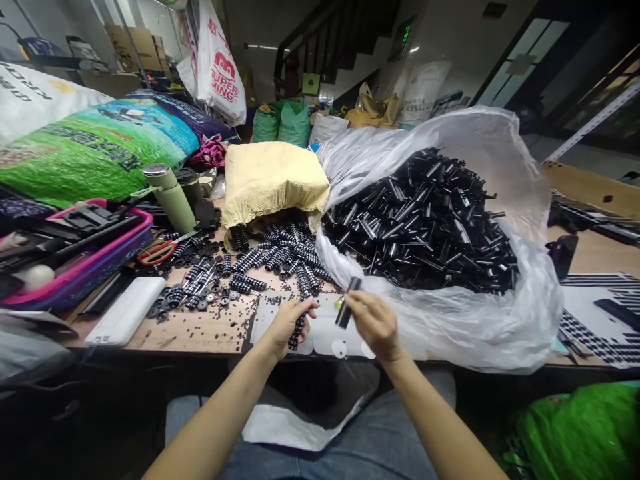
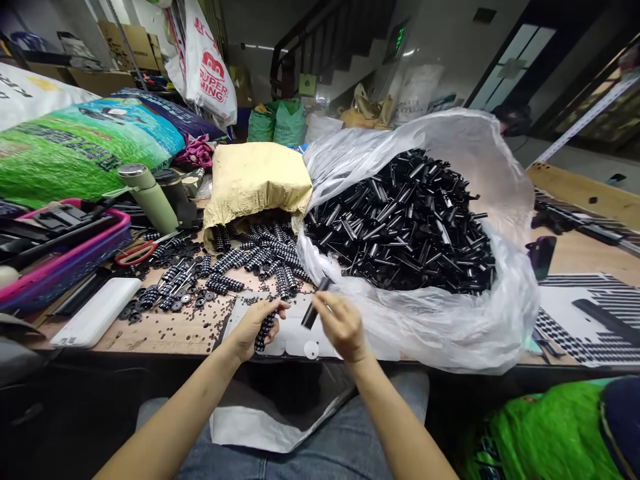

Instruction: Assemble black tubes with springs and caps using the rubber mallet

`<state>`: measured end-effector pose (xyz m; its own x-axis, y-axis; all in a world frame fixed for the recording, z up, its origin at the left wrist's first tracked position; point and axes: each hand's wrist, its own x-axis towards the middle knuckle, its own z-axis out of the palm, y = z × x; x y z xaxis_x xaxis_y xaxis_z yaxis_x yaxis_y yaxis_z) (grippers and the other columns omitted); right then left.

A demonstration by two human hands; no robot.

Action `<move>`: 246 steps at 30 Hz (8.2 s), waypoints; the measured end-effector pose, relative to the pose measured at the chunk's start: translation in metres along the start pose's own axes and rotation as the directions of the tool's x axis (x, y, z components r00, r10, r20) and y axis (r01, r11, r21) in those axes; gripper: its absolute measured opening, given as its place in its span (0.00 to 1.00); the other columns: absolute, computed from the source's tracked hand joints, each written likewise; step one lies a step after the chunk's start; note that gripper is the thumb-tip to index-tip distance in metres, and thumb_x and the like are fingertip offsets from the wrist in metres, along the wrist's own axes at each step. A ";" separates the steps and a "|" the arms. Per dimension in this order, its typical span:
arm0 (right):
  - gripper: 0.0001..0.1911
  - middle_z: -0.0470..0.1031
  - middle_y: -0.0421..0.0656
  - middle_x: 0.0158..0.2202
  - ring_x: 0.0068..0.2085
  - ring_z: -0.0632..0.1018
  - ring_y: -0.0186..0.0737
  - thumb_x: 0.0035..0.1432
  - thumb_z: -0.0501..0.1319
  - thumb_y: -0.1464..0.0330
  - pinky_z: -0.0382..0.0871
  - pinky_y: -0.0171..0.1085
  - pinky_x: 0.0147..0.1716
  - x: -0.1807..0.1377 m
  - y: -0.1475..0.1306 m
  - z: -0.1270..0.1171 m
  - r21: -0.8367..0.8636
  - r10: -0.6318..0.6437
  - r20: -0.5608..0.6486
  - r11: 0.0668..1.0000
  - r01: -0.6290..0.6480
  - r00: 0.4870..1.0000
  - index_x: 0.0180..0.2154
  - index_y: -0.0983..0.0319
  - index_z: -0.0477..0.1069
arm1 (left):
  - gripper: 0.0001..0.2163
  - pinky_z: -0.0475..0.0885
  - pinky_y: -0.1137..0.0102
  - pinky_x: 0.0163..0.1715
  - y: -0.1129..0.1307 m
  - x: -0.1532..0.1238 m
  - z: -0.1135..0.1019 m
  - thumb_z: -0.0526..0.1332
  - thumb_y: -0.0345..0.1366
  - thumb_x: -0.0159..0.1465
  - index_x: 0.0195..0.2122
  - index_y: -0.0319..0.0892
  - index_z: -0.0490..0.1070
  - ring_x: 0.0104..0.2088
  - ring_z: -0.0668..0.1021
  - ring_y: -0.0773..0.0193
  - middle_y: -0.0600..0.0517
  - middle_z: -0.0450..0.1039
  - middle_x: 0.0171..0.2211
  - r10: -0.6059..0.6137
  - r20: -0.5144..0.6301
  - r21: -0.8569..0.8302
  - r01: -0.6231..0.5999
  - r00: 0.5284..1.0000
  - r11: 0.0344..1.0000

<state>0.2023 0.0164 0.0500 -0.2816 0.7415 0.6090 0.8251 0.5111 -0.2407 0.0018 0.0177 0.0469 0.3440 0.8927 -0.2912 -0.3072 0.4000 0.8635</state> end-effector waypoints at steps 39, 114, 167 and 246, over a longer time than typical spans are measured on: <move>0.51 0.51 0.52 0.57 0.59 0.54 0.49 0.33 0.64 0.73 0.51 0.47 0.58 -0.010 -0.063 0.027 0.429 0.095 0.372 0.864 -0.262 0.923 0.58 0.64 0.41 | 0.13 0.65 0.74 0.14 -0.003 0.000 0.020 0.54 0.44 0.56 0.31 0.37 0.65 0.14 0.70 0.68 0.55 0.63 0.19 -0.096 -0.163 -0.059 0.088 0.982 0.994; 0.13 0.72 0.45 0.28 0.31 0.74 0.38 0.56 0.52 0.65 0.65 0.39 0.32 0.066 0.062 0.009 -0.097 0.617 0.066 0.786 -0.610 0.784 0.38 0.69 0.65 | 0.13 0.61 0.77 0.17 0.027 0.018 -0.018 0.51 0.47 0.59 0.37 0.42 0.61 0.19 0.66 0.72 0.57 0.62 0.23 0.362 -0.075 0.369 -0.311 0.929 0.876; 0.23 0.64 0.55 0.48 0.50 0.65 0.52 0.50 0.58 0.64 0.61 0.48 0.46 -0.046 -0.021 0.028 -0.230 0.384 0.220 0.914 -0.335 0.897 0.47 0.66 0.60 | 0.18 0.67 0.65 0.36 -0.056 0.005 -0.012 0.47 0.25 0.61 0.53 0.35 0.59 0.37 0.70 0.60 0.43 0.67 0.36 0.428 0.405 0.914 -0.375 0.808 -0.157; 0.10 0.76 0.44 0.36 0.38 0.77 0.38 0.50 0.57 0.71 0.71 0.37 0.40 0.039 -0.089 0.096 0.584 0.120 0.287 0.764 -0.273 0.950 0.36 0.62 0.72 | 0.16 0.67 0.66 0.38 -0.013 -0.028 -0.073 0.48 0.40 0.63 0.48 0.41 0.67 0.36 0.75 0.58 0.45 0.74 0.36 0.525 -0.090 0.916 -0.137 0.847 0.378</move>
<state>0.0705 0.0414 0.0222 -0.3094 0.8907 0.3330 0.4212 0.4423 -0.7918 -0.0688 0.0024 0.0140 0.0503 0.9843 0.1694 0.6493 -0.1611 0.7433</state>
